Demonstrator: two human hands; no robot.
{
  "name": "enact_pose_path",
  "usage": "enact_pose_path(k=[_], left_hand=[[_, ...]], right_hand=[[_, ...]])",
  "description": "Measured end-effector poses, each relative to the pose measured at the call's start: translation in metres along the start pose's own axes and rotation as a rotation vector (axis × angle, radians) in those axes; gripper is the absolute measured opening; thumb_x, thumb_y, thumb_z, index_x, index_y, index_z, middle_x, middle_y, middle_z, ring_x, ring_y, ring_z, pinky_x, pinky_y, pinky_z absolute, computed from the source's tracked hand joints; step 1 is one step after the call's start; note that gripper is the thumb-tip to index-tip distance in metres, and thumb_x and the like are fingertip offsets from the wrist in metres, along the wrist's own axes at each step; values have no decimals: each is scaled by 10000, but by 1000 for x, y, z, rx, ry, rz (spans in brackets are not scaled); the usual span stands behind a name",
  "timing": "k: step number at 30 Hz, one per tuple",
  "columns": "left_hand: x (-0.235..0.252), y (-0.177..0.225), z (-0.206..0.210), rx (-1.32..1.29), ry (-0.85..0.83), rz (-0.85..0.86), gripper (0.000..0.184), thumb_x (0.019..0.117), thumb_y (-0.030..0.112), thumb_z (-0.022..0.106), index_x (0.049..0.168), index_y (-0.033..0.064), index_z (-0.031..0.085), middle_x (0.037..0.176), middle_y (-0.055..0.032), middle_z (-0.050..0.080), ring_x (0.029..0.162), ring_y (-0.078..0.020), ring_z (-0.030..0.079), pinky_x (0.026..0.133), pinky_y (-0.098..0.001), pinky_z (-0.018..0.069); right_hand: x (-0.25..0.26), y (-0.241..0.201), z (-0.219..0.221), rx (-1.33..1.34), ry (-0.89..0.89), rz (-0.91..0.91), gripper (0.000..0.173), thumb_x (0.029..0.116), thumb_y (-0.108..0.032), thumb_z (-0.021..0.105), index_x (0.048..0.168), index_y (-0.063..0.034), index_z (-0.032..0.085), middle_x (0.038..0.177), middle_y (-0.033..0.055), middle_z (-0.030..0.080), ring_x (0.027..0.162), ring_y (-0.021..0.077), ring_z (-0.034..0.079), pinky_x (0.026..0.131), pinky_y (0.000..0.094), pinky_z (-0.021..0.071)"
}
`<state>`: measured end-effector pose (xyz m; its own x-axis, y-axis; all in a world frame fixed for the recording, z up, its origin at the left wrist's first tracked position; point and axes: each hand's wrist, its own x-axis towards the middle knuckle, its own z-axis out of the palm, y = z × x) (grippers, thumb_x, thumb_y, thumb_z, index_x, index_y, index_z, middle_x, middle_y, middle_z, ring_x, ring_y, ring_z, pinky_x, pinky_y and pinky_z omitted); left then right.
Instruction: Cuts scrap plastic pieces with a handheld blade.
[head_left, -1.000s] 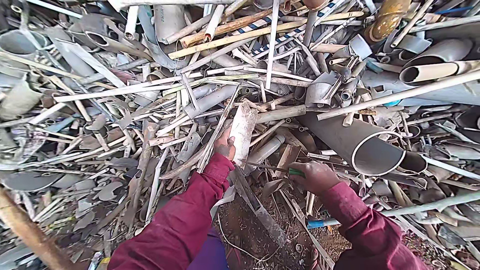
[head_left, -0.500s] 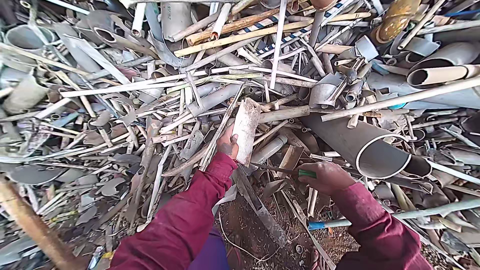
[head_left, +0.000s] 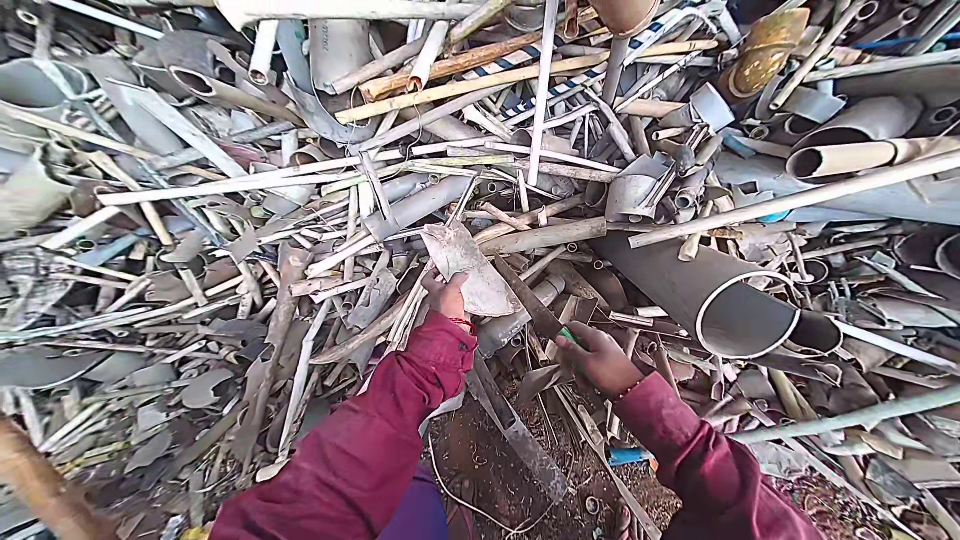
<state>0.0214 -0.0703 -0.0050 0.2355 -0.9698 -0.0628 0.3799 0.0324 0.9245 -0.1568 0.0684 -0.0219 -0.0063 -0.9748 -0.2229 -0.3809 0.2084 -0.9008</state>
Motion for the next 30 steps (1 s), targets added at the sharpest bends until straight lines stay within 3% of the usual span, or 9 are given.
enact_pose_path(k=[4,8,10,13,15,17,21,25,30], left_hand=[[-29,15,14,-261,-97,-128,268,1017,33,461,1285,36,478,1097,-130,580,970,-193,623,841,-363,548],[-27,21,11,-349,-133,-164,179,1009,21,389,1139,60,506,978,-99,593,877,-181,633,782,-364,553],[-19,23,6,-450,-198,-150,215,1064,122,335,1187,93,509,1069,-108,639,978,-215,670,837,-402,569],[-6,25,-4,-642,-400,-190,467,1109,408,255,1429,119,432,1360,-191,598,1248,-358,617,984,-509,547],[-7,28,-5,-645,-441,-194,522,1098,488,259,1441,133,430,1343,-192,619,1220,-359,641,958,-495,568],[-12,28,-3,-594,-376,-201,416,1100,426,324,1331,124,493,1153,-166,690,1042,-324,710,857,-470,601],[-22,26,2,-503,-292,-147,263,1096,276,340,1183,116,530,1021,-109,700,945,-262,719,778,-441,606],[-29,24,3,-568,-312,-171,309,1100,299,346,1304,106,475,1138,-188,670,1049,-374,697,869,-537,588],[-26,22,3,-557,-287,-164,293,1106,314,325,1269,126,479,1097,-160,694,987,-344,721,830,-500,604]], right_hand=[[8,-4,17,29,11,9,366,1110,-250,461,1387,-19,520,831,58,664,571,95,594,553,264,504],[5,-12,15,244,64,7,285,1114,-211,437,1296,-17,541,730,23,628,475,70,537,464,218,467],[3,-14,14,447,39,17,274,1126,-188,383,1260,-4,536,671,20,605,427,67,517,415,204,457],[2,-13,13,603,-40,12,326,1138,-192,302,1206,9,550,608,15,586,400,65,513,389,200,452],[1,-12,17,631,-65,-17,322,1135,-185,298,1183,4,553,607,8,585,402,55,511,388,189,446],[0,-13,23,553,-3,-84,275,1123,-176,349,1190,-7,555,622,-10,588,414,43,510,397,181,443],[1,-13,33,7,219,-226,376,1095,-291,449,1290,2,581,709,19,577,551,114,554,563,301,505],[-8,-30,40,-407,179,-103,432,1110,-325,432,1378,-7,549,962,221,700,916,393,697,839,558,530],[-12,-43,47,-565,178,-14,446,1117,-340,404,1419,-30,511,1080,247,709,1044,439,695,881,584,524]])
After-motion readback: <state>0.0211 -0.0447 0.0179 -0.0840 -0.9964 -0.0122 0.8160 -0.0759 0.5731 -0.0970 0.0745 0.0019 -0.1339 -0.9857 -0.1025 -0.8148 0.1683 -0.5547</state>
